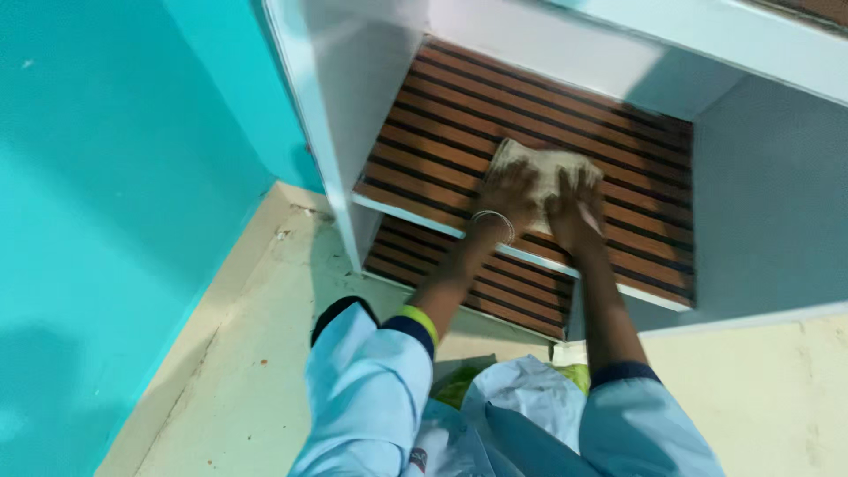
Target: The person wipes the top surface and the internal shelves of a wooden cabinet with a cloth by hand.
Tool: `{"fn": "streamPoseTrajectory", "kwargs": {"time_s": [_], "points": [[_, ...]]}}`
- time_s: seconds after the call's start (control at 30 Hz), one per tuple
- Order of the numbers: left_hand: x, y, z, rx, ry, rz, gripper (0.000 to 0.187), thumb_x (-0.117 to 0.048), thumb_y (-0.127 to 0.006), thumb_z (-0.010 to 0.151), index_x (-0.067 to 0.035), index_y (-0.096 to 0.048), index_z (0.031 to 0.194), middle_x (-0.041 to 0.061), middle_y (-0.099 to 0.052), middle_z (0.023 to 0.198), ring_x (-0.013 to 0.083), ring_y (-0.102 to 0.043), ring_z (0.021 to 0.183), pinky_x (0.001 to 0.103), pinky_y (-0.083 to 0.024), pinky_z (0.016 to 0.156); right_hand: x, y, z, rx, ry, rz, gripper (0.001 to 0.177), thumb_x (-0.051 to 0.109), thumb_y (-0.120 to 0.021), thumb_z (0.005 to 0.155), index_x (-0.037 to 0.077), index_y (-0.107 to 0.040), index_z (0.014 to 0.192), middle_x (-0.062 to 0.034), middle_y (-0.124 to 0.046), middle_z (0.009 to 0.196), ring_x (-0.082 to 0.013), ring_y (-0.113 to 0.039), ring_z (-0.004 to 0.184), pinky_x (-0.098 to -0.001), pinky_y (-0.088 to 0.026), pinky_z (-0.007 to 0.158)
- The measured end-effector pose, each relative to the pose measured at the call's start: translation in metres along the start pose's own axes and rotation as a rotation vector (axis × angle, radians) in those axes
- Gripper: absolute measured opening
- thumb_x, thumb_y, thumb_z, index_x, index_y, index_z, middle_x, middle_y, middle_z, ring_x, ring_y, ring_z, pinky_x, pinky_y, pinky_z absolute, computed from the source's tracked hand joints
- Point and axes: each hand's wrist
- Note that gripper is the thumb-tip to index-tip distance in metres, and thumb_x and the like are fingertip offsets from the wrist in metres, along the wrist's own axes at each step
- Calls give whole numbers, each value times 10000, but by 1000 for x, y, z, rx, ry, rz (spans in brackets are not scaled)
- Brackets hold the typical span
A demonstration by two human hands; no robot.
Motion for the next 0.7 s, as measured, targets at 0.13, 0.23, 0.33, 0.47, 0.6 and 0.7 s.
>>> {"fn": "streamPoseTrajectory", "kwargs": {"time_s": [0.13,0.23,0.33,0.47,0.6,0.7], "points": [[123,33,-44,-131,219,66,670,-452,-298,1028,-208,-151,1634,51,-48,1705,276,-69,1557,484,-58,1258,132,-15,54,-35,259,78,651,455,-321,1120,119,-197,1664,-222,-54,1722,-420,-34,1586,-549,-59,1288],[163,31,-107,-328,304,70,625,-366,-381,1052,-133,-270,1621,110,-177,1712,300,-165,1575,510,-99,1278,195,-11,44,10,349,122,626,404,-418,1079,174,-259,1638,-200,-111,1703,-445,-92,1554,-556,-149,1257],[148,9,-151,-513,304,11,625,-312,-462,1034,-112,-322,1610,136,-259,1688,344,-229,1571,504,-135,1295,201,-7,1,-171,526,167,586,315,-495,1096,165,-330,1638,-218,-192,1721,-457,-192,1570,-540,-230,1268],[100,-15,-146,-489,214,110,675,-239,-526,956,-106,-325,1587,136,-245,1668,342,-206,1542,538,-121,1237,151,-3,-52,-375,602,244,616,309,-621,1080,135,-371,1615,-213,-263,1707,-426,-277,1570,-523,-273,1282],[28,-39,-119,-330,-76,208,714,-129,-562,948,-169,-321,1619,85,-217,1714,298,-148,1586,498,-98,1278,50,7,-103,-252,381,58,735,352,-687,959,159,-369,1593,-178,-256,1678,-428,-253,1549,-548,-169,1266],[-54,-56,-70,-125,-227,0,827,-259,-588,879,-168,-268,1636,97,-159,1682,292,-111,1550,471,-66,1269,-36,18,-138,-85,134,-41,773,379,-686,924,202,-324,1584,-137,-245,1673,-389,-213,1579,-500,-74,1300]]}}
Point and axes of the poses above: each hand's wrist, its own z-axis towards the middle knuckle, its own y-axis out of the back of the hand, x = y × z
